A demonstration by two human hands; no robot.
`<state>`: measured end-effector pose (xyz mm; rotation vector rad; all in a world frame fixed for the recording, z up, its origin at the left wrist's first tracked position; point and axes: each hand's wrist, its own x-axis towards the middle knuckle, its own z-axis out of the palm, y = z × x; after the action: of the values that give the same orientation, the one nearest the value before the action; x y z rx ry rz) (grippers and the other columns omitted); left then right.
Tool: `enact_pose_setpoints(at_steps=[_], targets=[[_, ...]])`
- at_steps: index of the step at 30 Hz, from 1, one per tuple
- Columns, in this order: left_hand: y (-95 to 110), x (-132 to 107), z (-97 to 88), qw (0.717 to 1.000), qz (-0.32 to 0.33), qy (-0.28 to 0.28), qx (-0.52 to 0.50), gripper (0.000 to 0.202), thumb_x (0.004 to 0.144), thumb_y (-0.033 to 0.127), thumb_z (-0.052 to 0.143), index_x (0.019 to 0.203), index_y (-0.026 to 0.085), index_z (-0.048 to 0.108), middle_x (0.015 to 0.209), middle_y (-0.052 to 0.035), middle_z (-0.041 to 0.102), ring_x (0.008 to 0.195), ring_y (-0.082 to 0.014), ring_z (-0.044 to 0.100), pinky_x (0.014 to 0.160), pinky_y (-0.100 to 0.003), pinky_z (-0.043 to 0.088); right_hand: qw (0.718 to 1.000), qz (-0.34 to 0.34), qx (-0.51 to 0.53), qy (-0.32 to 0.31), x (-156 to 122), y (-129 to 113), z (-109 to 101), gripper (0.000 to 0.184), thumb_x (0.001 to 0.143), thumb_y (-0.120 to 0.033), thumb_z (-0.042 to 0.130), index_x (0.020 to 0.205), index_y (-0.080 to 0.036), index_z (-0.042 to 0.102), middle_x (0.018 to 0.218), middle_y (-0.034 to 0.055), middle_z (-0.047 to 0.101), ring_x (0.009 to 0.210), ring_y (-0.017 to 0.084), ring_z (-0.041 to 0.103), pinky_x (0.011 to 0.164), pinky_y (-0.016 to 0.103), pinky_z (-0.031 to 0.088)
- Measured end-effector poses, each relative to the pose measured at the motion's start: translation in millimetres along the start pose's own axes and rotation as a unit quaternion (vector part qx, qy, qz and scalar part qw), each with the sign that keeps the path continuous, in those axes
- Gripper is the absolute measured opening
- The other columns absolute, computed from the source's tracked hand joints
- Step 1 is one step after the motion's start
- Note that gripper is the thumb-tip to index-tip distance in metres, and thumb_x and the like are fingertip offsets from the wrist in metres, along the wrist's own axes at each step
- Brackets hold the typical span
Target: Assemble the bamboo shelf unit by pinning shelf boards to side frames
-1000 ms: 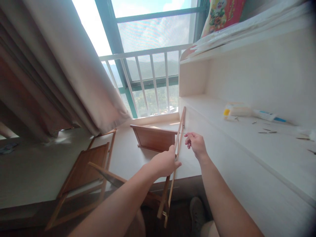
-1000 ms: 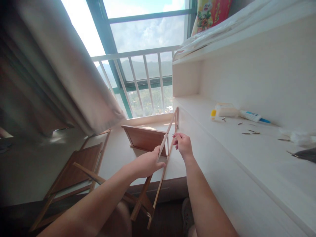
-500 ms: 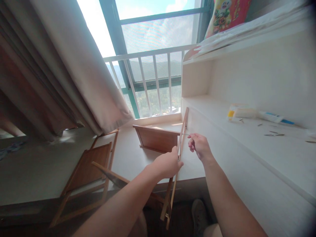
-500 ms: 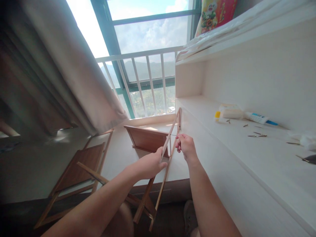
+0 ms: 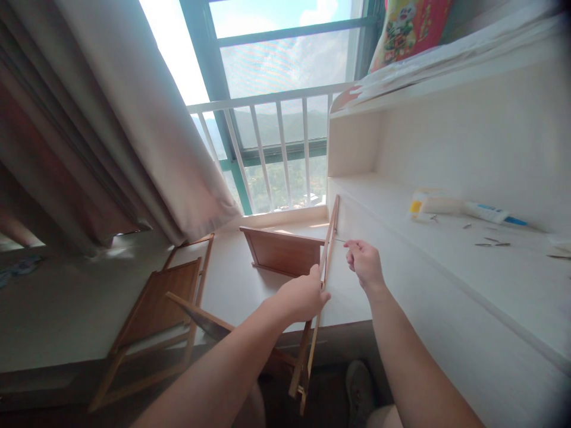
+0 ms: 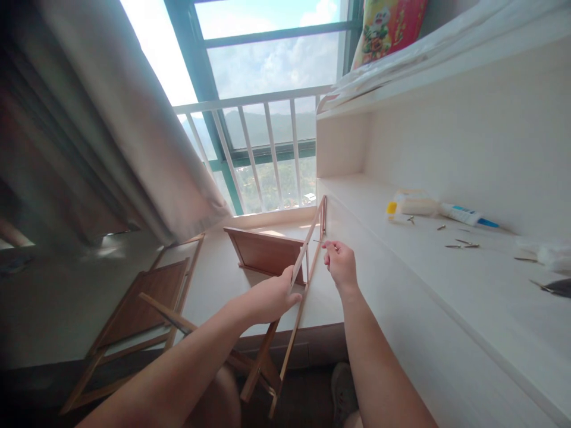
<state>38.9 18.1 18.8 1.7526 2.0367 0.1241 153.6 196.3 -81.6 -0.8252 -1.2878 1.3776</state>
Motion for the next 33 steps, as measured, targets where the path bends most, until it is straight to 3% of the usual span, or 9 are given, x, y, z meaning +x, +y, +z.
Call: enact_pose_setpoints(at_steps=[6,11,23,33], targets=[[0,0,0.6,1.0,-0.002,0.002,-0.003,0.053,0.087,0.043,0.045,0.132,0.018,0.034,0.108,-0.0184,0.068,0.094,-0.0339,0.066,0.073,-0.038,0.049,0.991,-0.081,-0.107,-0.012,-2,8,2,0.041,0.084,-0.055,0.057,0.085,-0.016,0.067,0.049,-0.0019,0.052,0.039,0.009,0.037,0.038,0.022,0.026],[-3,1,2.7,1.0,0.002,0.002,0.0,0.056,0.087,0.044,0.045,0.136,0.019,0.03,0.108,-0.0173,0.068,0.093,-0.0324,0.066,0.073,-0.037,0.049,0.99,-0.093,-0.104,0.022,-2,12,3,0.042,0.084,-0.057,0.055,0.087,-0.016,0.067,0.053,-0.0018,0.053,0.039,0.009,0.038,0.038,0.022,0.027],[1,-2,-0.9,1.0,-0.003,-0.006,0.011,0.053,0.088,0.044,0.046,0.133,0.019,0.033,0.11,-0.0175,0.067,0.097,-0.0332,0.065,0.075,-0.038,0.049,0.989,-0.115,-0.088,0.025,-5,15,6,0.039,0.085,-0.054,0.057,0.086,-0.017,0.068,0.054,-0.0015,0.054,0.043,0.009,0.043,0.04,0.022,0.033],[2,-3,-3.1,1.0,-0.007,-0.013,-0.002,0.055,0.088,0.045,0.045,0.134,0.019,0.032,0.114,-0.0178,0.066,0.101,-0.0334,0.064,0.079,-0.038,0.049,0.979,-0.158,-0.119,0.044,-4,25,3,0.036,0.083,-0.05,0.06,0.09,-0.017,0.07,0.082,0.0066,0.067,0.064,0.015,0.059,0.045,0.024,0.046]])
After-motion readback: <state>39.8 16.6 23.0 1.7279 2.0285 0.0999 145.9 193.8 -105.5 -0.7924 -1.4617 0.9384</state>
